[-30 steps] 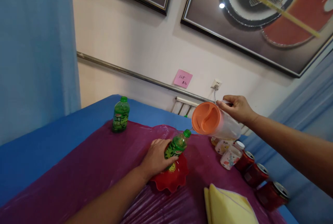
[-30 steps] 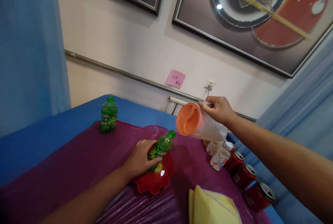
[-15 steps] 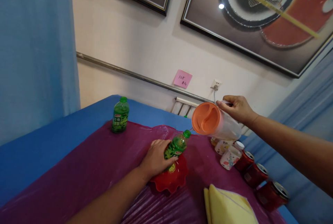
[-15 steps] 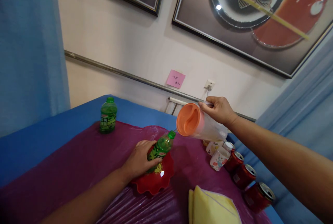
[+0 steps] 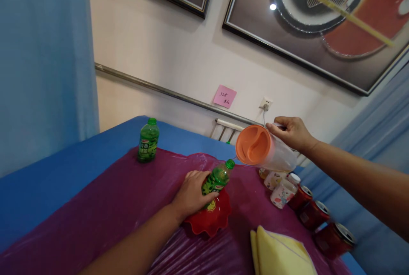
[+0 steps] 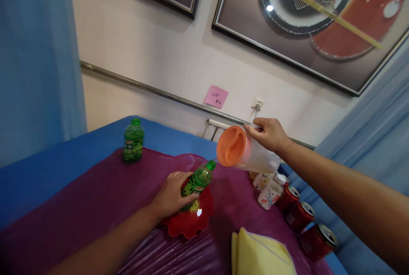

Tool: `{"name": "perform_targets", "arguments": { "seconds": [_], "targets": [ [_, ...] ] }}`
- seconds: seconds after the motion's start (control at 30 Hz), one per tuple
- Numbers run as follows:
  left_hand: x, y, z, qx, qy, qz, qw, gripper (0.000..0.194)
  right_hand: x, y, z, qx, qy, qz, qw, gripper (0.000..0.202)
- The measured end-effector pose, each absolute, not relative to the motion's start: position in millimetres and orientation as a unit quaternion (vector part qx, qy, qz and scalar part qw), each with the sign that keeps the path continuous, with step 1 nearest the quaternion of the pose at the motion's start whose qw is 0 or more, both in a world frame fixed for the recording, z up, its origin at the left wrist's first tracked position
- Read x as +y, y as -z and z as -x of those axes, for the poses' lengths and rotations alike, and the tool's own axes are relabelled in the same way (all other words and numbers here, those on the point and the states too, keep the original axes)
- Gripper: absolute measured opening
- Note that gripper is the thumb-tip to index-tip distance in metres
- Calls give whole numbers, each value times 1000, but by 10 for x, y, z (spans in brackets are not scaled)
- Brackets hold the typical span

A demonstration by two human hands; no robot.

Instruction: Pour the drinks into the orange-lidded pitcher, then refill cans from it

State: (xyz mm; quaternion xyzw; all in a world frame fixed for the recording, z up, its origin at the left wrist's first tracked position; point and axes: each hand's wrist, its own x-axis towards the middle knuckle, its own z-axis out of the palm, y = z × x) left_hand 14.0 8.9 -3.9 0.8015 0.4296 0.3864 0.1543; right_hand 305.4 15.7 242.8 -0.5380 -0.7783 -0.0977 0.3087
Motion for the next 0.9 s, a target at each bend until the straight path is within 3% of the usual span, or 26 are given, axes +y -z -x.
{"name": "perform_targets", "arguments": {
  "seconds": [0.9],
  "targets": [
    [70,31,-130,424,-393,-801,155,56,131,-2472,-3039,-785,109,530,304,50]
  ]
}}
